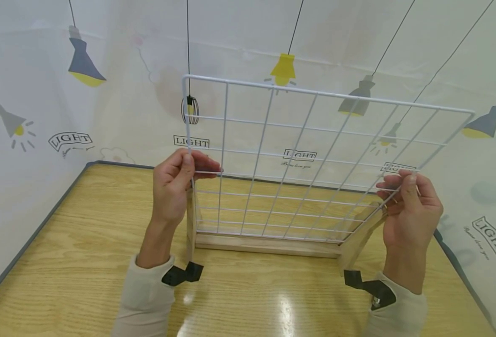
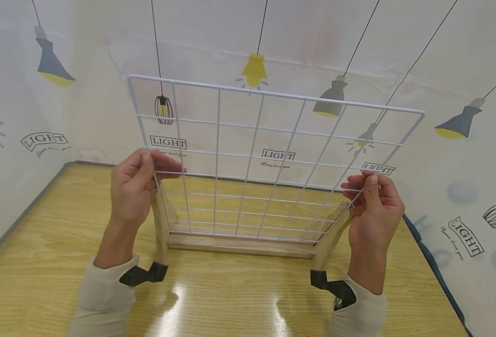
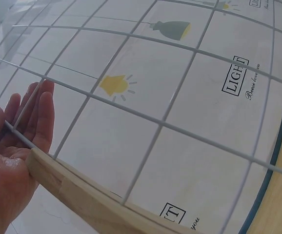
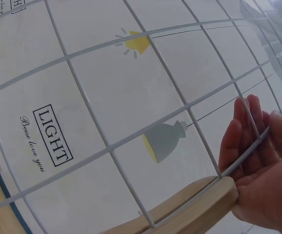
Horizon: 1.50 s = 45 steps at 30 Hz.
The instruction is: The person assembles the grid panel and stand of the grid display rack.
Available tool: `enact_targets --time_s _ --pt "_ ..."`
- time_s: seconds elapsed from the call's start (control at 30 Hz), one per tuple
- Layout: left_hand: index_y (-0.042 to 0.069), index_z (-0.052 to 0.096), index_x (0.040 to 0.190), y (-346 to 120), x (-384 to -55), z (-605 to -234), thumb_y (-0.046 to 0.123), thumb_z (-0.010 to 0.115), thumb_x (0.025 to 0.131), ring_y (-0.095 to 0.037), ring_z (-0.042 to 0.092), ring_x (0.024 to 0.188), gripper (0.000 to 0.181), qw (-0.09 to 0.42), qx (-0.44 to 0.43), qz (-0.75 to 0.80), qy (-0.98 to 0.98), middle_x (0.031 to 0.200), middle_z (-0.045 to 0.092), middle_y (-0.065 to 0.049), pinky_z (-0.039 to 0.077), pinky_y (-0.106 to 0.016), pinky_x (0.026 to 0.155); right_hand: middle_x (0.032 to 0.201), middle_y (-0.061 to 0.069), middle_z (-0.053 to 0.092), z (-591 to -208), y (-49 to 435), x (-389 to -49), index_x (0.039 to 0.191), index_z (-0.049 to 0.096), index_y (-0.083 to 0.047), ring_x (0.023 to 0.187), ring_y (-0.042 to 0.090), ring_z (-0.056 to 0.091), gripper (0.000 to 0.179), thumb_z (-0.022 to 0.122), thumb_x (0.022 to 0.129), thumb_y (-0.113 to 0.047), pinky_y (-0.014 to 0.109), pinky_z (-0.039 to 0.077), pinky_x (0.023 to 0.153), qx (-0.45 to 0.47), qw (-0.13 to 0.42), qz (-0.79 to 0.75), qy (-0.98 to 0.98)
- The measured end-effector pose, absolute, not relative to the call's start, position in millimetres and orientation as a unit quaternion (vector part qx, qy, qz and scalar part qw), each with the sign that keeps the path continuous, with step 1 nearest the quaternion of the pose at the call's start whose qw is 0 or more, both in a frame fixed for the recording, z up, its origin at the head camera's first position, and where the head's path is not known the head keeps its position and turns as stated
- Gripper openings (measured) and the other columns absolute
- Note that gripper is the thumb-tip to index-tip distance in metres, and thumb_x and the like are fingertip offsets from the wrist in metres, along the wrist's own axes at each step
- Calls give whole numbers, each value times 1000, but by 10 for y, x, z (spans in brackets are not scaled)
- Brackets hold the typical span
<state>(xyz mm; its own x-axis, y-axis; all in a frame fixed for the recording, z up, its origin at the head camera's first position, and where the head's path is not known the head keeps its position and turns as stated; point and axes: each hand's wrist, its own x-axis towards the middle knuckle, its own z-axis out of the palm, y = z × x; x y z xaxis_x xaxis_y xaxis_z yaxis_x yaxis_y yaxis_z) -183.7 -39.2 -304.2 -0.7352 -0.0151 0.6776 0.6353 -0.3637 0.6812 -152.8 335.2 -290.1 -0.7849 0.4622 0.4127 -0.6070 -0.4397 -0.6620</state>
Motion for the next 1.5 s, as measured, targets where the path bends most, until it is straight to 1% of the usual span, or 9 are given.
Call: enact_targets --time_s 0.53,0.87,1.17,1.5 --pt "-16 53 88 -398 -1826 -3033 6 33 98 -29 64 77 31 203 -295 -771 -527 83 64 -18 54 -40 71 77 26 62 -2904 3342 -1537 98 49 20 61 33 63 32 63 82 -5 36 55 55 76 328 840 -426" --pt "-19 51 86 -394 -1834 -3044 5 33 98 -29 65 76 32 205 -296 -775 -520 83 64 -21 54 -40 71 77 27 62 -2907 3341 -1531 95 50 19 61 33 62 29 62 82 -4 36 55 54 83 323 845 -418" --pt "-20 50 84 -389 -1841 -3049 5 33 97 -29 65 76 33 206 -293 -776 -518 82 64 -21 54 -40 71 76 27 62 -2908 3343 -1536 95 49 19 60 34 62 27 62 82 -1 36 55 55 86 321 850 -409" --pt "-20 50 84 -387 -1842 -3052 5 33 97 -28 65 76 33 211 -293 -773 -521 82 65 -20 54 -39 72 75 27 61 -2906 3341 -1540 97 49 20 60 33 62 29 63 81 -1 37 56 58 83 325 848 -411"
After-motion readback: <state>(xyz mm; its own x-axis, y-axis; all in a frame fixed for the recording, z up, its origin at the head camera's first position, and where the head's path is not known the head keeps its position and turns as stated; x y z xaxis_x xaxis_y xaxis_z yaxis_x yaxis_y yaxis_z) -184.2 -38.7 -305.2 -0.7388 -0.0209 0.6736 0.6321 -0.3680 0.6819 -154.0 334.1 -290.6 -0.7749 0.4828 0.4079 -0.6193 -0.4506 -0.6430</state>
